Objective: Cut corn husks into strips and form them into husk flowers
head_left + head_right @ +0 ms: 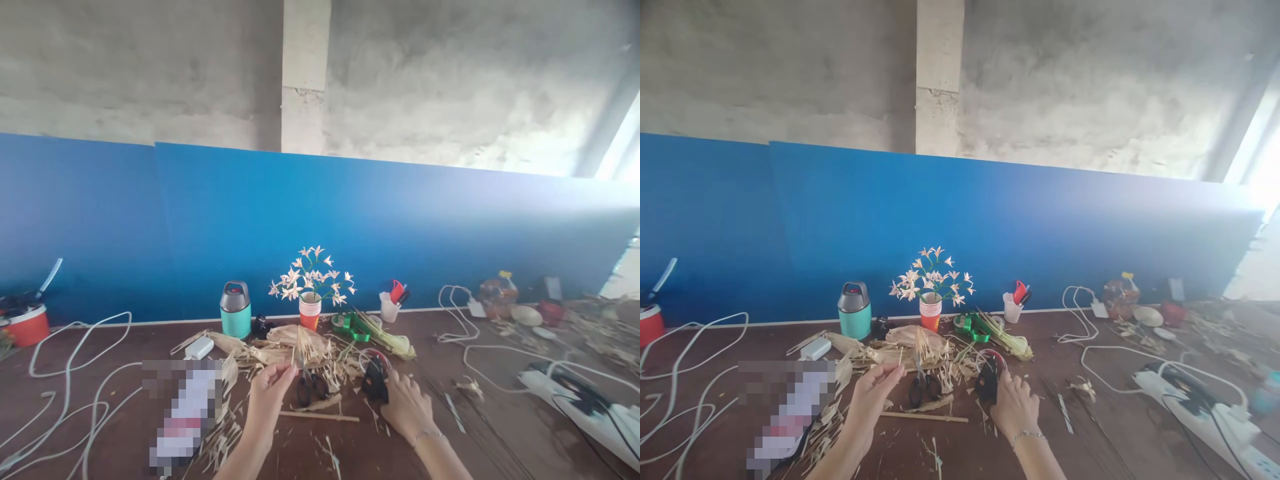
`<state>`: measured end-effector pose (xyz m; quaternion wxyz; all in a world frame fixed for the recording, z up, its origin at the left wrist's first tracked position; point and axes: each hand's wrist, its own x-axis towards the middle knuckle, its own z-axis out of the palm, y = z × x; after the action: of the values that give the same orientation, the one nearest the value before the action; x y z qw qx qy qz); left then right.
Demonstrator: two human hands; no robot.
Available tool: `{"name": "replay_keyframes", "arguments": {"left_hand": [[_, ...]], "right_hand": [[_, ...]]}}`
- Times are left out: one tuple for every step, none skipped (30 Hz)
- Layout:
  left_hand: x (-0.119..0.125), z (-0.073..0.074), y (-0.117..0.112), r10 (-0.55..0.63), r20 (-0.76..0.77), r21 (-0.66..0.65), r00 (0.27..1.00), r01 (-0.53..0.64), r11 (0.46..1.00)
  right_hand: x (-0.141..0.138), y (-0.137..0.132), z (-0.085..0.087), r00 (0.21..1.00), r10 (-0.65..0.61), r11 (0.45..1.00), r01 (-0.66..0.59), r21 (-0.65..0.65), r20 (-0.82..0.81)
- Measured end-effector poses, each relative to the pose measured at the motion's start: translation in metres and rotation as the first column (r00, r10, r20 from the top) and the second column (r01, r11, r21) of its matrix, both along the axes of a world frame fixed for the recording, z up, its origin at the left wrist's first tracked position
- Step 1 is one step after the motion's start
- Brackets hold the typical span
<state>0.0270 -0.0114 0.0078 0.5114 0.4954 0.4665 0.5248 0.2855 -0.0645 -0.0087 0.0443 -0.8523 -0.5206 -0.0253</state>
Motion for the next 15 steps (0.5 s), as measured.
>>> {"name": "replay_keyframes", "arguments": {"left_hand": [[-0.001, -0.001, -0.001, 0.0, -0.022, -0.016, 1.0, -0.001, 1.0], [-0.002, -0.002, -0.001, -0.001, -0.037, -0.028, 0.999, 0.0, 1.0], [-0.003, -0.002, -0.002, 0.0, -0.047, -0.035, 0.999, -0.001, 0.999], [-0.004, -0.001, -0.003, 0.002, -0.049, -0.032, 0.999, -0.004, 0.999], [-0.005, -0.001, -0.003, 0.006, -0.045, -0.024, 0.999, -0.007, 1.0], [-0.005, 0.0, -0.003, 0.011, -0.039, -0.017, 0.999, -0.011, 1.0], [-0.005, 0.0, -0.003, 0.015, -0.032, -0.014, 0.999, -0.015, 1.0], [-0.006, 0.0, -0.002, 0.015, -0.024, -0.014, 1.0, -0.015, 1.0], [-0.006, 0.0, -0.001, 0.013, -0.014, -0.018, 1.0, -0.013, 1.0], [-0.006, -0.001, 0.0, 0.011, -0.002, -0.025, 1.0, -0.011, 1.0], [-0.006, -0.001, 0.0, 0.012, 0.01, -0.032, 1.0, -0.011, 0.999], [-0.006, -0.001, 0.001, 0.012, 0.024, -0.037, 1.0, -0.011, 0.999], [-0.007, 0.0, 0.001, 0.012, 0.043, -0.04, 0.999, -0.011, 0.999], [-0.007, 0.0, 0.002, 0.01, 0.068, -0.047, 0.998, -0.007, 0.999], [-0.007, 0.001, 0.002, 0.004, 0.098, -0.056, 0.995, 0.001, 0.998]], "right_hand": [[-0.001, 0.0, -0.003, 0.999, 0.019, 1.0, -0.02, 0.021, 0.035], [-0.003, 0.001, -0.005, 0.997, 0.034, 0.998, -0.037, 0.043, 0.069], [-0.004, 0.002, -0.006, 0.994, 0.051, 0.996, -0.057, 0.066, 0.097], [-0.005, 0.003, -0.005, 0.991, 0.067, 0.993, -0.078, 0.092, 0.117], [-0.007, 0.004, -0.004, 0.988, 0.087, 0.987, -0.103, 0.122, 0.13], [-0.007, 0.005, -0.003, 0.984, 0.11, 0.978, -0.133, 0.16, 0.142], [-0.008, 0.005, -0.002, 0.979, 0.134, 0.965, -0.165, 0.205, 0.156], [-0.008, 0.005, 0.0, 0.973, 0.157, 0.947, -0.197, 0.253, 0.171], [-0.008, 0.005, 0.001, 0.967, 0.177, 0.927, -0.227, 0.297, 0.184], [-0.008, 0.006, 0.003, 0.963, 0.194, 0.908, -0.249, 0.338, 0.188], [-0.007, 0.006, 0.006, 0.961, 0.209, 0.888, -0.263, 0.377, 0.179], [-0.007, 0.007, 0.009, 0.964, 0.22, 0.869, -0.264, 0.419, 0.151], [-0.007, 0.007, 0.013, 0.969, 0.225, 0.85, -0.247, 0.466, 0.104], [-0.007, 0.009, 0.018, 0.972, 0.23, 0.828, -0.219, 0.516, 0.043], [-0.008, 0.01, 0.023, 0.971, 0.239, 0.799, -0.184, 0.572, -0.022]]}}
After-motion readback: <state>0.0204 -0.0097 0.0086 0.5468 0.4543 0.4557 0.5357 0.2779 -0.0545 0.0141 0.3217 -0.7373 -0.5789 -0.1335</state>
